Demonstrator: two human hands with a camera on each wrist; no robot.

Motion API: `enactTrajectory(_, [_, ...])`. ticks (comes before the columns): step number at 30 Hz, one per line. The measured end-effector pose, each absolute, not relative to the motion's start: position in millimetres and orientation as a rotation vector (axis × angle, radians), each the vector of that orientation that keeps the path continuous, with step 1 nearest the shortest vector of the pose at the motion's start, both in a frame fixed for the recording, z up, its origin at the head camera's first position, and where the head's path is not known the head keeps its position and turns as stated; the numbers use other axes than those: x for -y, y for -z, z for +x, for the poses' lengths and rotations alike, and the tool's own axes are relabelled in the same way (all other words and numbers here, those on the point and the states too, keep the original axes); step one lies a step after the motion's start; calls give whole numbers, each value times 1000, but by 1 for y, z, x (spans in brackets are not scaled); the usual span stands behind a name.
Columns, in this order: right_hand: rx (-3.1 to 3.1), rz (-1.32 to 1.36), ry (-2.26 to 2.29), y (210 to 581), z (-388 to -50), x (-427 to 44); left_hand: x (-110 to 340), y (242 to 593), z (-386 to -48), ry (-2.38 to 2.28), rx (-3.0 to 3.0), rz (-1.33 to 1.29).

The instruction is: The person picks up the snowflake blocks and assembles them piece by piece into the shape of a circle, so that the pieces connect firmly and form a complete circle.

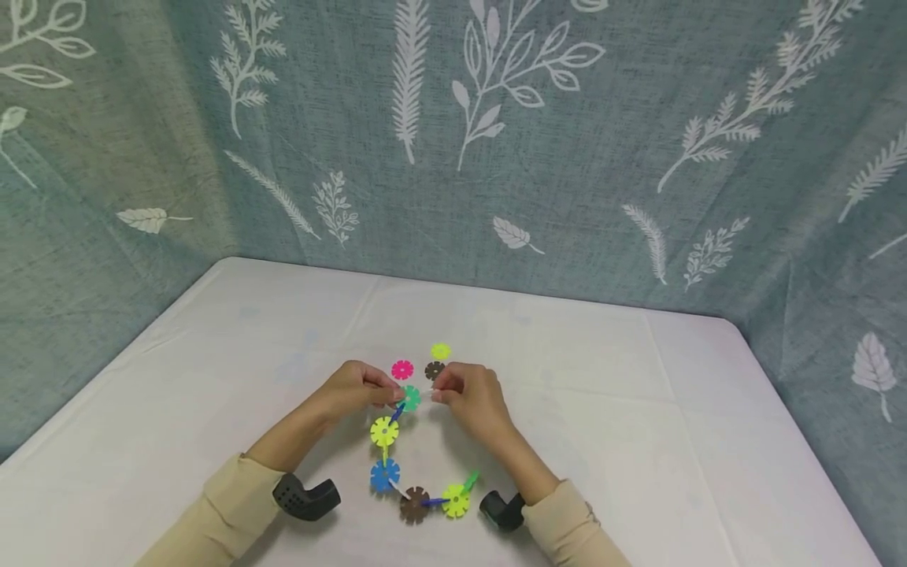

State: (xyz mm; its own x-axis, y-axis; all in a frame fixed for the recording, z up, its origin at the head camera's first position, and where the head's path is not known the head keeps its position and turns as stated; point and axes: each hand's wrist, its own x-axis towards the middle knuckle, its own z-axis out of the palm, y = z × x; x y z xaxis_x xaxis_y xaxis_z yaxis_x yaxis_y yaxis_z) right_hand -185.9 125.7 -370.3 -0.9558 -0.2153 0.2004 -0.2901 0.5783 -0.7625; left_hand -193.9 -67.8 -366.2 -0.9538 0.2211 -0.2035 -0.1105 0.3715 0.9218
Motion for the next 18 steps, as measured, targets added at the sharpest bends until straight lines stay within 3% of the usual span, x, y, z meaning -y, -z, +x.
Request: enactTrajectory(18, [2528, 738, -897, 373, -172, -114, 59, 370, -180, -1700, -2327, -32])
